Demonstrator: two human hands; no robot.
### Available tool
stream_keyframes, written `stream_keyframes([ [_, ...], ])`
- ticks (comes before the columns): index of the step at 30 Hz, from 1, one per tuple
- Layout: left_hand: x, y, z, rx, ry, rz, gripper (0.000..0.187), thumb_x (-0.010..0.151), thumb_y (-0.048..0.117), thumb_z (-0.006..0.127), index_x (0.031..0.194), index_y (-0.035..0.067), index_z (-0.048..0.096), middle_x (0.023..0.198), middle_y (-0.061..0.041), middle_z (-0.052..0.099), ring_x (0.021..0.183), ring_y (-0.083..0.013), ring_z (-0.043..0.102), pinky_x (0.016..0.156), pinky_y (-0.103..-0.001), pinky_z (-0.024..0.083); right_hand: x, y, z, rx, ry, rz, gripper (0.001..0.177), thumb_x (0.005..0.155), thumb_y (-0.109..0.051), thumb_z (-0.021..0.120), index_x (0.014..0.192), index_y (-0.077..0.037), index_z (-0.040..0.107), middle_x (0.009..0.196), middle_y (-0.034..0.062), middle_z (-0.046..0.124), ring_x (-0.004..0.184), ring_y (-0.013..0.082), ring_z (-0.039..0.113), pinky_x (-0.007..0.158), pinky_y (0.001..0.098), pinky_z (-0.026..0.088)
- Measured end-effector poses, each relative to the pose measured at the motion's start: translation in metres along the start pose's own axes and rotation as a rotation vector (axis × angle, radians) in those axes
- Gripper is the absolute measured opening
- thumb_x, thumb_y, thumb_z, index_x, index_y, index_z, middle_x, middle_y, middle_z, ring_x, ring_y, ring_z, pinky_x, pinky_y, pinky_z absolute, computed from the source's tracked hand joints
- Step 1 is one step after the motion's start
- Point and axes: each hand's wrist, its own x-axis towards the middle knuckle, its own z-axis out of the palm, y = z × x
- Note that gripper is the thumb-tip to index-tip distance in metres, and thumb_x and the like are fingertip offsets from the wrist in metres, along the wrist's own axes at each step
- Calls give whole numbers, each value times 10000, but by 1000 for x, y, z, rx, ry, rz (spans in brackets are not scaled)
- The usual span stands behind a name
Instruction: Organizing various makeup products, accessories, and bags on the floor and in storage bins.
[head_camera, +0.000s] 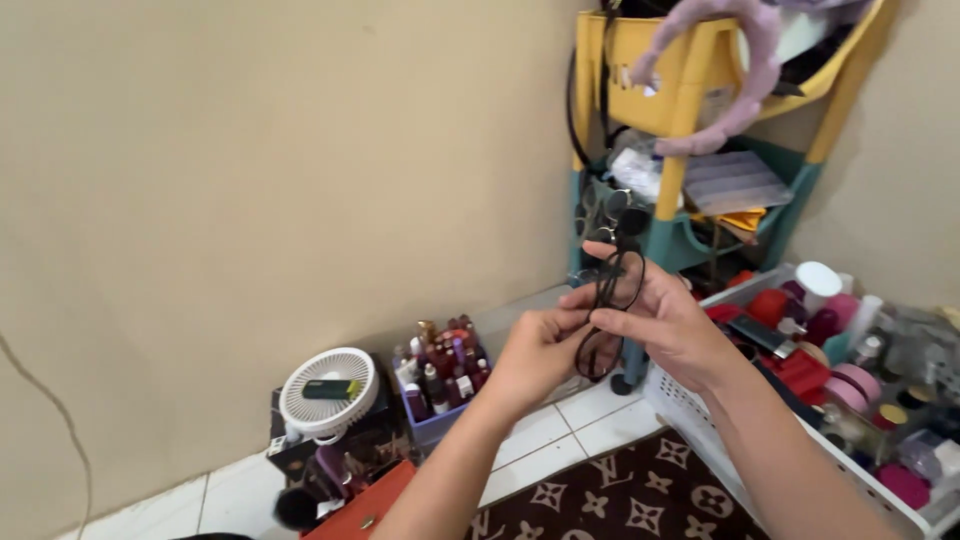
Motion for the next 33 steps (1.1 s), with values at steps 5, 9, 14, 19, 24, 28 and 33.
stream_keyframes([
  [5, 7, 3, 9, -273, -259, -228, 297, 1071, 256, 578, 1140, 5, 720, 956, -41, 778, 853, -103, 731, 719, -231, 549, -7, -22, -13, -120, 71, 116, 654, 938, -46, 684, 1555, -90, 470, 1229, 176, 744, 1001, 225, 723, 660, 348, 549],
  [9, 13, -32, 20, -413, -253, -265, 299, 1043, 250, 574, 1104, -8, 712, 966, -43, 775, 869, -101, 739, 765, -256, 599, -15, -15, -26, -175, 26, 90, 572, 861, -35, 717, 1388, -56, 496, 1235, 124, 727, 1091, 158, 708, 862, 278, 600],
  [14, 17, -95, 37, -214, -64, -126, 180, 1008, 111, 702, 1112, -34, 729, 943, -61, 771, 836, -82, 710, 742, -233, 577, -31, 39, -55, -571, 102, -12, 565, 872, 37, 879, 1328, -3, 547, 1014, 91, 482, 889, 144, 531, 743, 307, 512],
  [19, 18, -94, 38, -309, -105, -220, 166, 934, 98, 752, 1047, 51, 640, 884, -20, 734, 707, -68, 630, 630, -217, 499, -32, 46, -64, -281, 204, 128, 531, 812, 27, 770, 1284, -50, 539, 908, 12, 610, 805, 103, 643, 696, 289, 568],
  [24, 18, -106, 30, -508, -71, -324, 215, 924, 119, 760, 1100, 88, 641, 898, 19, 709, 750, -47, 624, 663, -201, 494, -32, 43, -68, -262, 246, 194, 437, 828, 46, 747, 1236, -1, 599, 1018, 10, 689, 893, 84, 672, 756, 258, 566],
  [28, 11, -115, 21, -624, 137, -303, 297, 953, 221, 722, 1191, 55, 659, 1031, -12, 744, 865, -82, 631, 779, -244, 524, -25, 42, -54, -143, 184, 255, 510, 807, 41, 712, 1287, -53, 565, 1077, 68, 732, 857, 135, 715, 679, 302, 583],
  [33, -24, -272, -1, -488, 395, -519, 489, 911, 449, 650, 1267, 116, 679, 1102, 23, 727, 980, -106, 664, 836, -346, 549, -4, 58, -60, -125, 213, 161, 561, 788, 43, 716, 1300, -81, 522, 1149, 57, 726, 826, 139, 698, 634, 307, 577],
])
